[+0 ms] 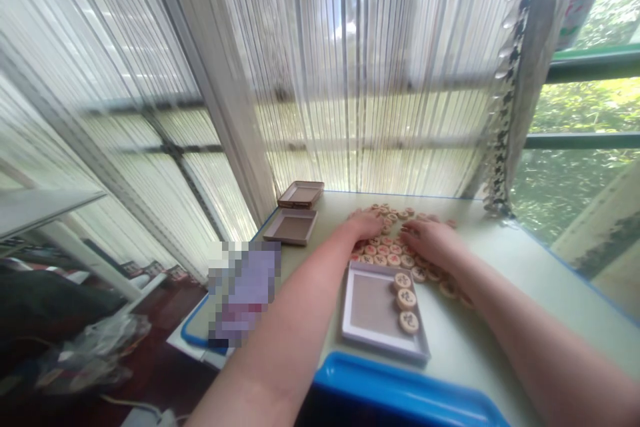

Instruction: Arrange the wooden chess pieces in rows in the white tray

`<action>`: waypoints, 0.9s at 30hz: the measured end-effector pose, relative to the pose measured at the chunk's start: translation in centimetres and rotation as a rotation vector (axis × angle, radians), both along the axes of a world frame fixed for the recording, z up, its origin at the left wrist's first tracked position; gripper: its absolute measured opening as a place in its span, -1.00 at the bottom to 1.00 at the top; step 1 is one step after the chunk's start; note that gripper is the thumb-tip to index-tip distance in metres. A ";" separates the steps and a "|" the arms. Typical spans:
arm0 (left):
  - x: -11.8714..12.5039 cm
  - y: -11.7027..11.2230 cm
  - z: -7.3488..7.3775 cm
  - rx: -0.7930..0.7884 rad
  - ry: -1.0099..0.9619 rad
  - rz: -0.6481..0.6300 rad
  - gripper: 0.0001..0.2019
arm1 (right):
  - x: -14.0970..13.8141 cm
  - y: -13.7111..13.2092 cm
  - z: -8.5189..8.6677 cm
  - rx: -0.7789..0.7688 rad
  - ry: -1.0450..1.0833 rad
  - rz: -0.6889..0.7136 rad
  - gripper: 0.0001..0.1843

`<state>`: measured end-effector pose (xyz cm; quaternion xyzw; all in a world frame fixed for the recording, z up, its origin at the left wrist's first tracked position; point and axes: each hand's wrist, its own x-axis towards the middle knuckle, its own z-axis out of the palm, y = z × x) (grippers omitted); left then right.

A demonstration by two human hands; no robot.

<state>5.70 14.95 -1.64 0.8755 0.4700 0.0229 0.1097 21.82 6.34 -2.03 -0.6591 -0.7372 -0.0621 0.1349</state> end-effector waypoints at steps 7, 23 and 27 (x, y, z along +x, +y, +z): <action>-0.7 0.1 -0.2 -0.044 -0.203 0.076 -0.57 | -0.1 0.0 0.0 -0.026 0.039 -0.024 -0.66; -1.0 -0.4 -0.6 -0.161 -1.059 0.229 -0.52 | 0.6 -2.1 0.0 -0.094 0.108 -0.099 -0.55; -0.7 -0.7 0.1 -0.170 -1.155 0.177 -0.55 | 0.4 -2.3 0.5 -0.070 0.107 -0.131 -0.58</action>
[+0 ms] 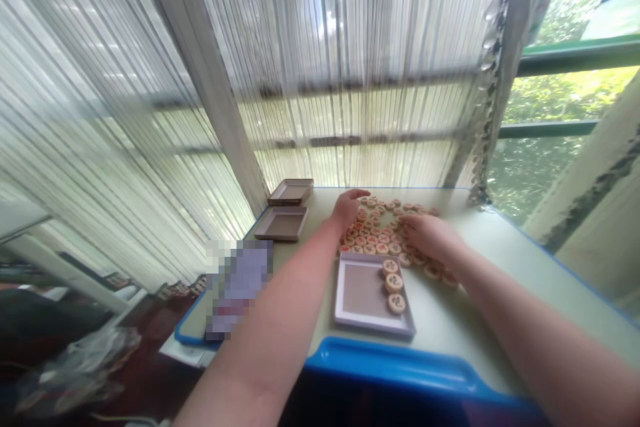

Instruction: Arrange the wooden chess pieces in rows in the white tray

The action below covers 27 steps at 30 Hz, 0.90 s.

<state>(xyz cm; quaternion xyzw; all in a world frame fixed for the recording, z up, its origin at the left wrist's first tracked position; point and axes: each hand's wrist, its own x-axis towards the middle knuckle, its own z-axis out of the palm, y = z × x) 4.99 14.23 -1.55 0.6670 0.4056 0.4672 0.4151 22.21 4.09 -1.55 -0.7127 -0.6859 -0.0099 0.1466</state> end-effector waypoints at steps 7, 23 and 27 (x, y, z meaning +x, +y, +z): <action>0.3 -0.8 0.0 0.167 0.235 -0.019 -0.57 | 0.7 0.3 -0.4 0.048 -0.022 -0.002 -0.68; 0.0 -3.2 2.1 0.479 1.044 -0.156 -0.77 | 2.5 0.7 -0.6 0.102 0.153 -0.066 -0.64; 0.4 -3.3 1.7 0.499 1.038 -0.181 -0.72 | 2.6 0.5 -0.2 0.114 0.157 -0.072 -0.65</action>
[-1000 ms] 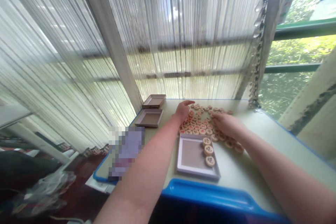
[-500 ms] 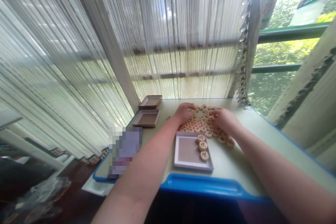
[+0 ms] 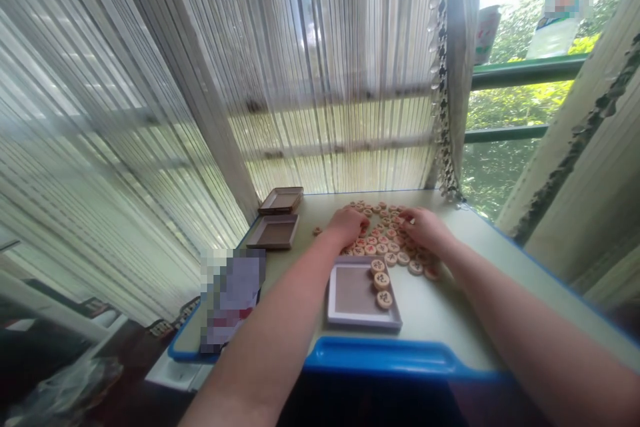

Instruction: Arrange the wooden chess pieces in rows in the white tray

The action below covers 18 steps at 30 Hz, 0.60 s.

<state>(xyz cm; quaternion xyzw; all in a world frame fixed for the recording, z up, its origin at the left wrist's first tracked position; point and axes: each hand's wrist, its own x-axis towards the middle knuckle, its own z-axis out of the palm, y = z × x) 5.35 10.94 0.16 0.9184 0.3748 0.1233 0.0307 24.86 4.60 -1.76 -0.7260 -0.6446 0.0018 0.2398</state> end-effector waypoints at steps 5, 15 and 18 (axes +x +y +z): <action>0.3 -0.1 -0.4 0.015 0.003 -0.063 -0.74 | 0.0 0.0 -0.3 0.002 -0.016 0.061 -0.63; -0.1 0.7 -0.5 -0.030 -0.009 0.012 -0.72 | -0.6 0.5 -1.4 -0.001 -0.124 0.281 -0.58; -0.3 0.8 -0.4 -0.015 -0.018 0.021 -0.72 | -1.0 0.2 -0.9 0.033 -0.123 0.307 -0.59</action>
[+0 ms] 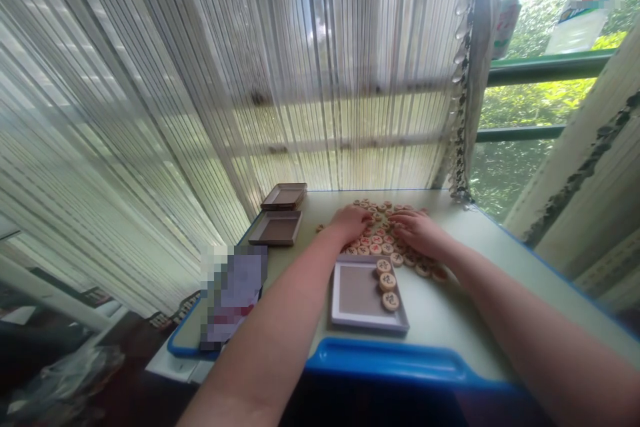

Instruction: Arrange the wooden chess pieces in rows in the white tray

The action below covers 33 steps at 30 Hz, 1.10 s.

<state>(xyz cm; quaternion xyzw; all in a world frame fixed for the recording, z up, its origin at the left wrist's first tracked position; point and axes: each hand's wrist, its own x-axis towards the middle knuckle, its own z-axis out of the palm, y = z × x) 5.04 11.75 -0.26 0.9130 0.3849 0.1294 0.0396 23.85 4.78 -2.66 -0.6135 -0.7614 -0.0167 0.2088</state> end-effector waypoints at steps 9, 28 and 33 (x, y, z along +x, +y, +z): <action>-1.0 0.6 0.1 0.002 -0.030 0.168 -0.64 | -0.5 -0.4 0.3 0.000 -0.094 0.007 -0.55; -0.5 0.9 -0.2 -0.015 -0.153 0.122 -0.68 | -0.6 -0.4 0.0 0.055 -0.088 -0.071 -0.59; -0.5 0.7 0.2 -0.053 -0.173 0.167 -0.72 | -0.9 -0.6 0.3 -0.014 -0.075 0.046 -0.63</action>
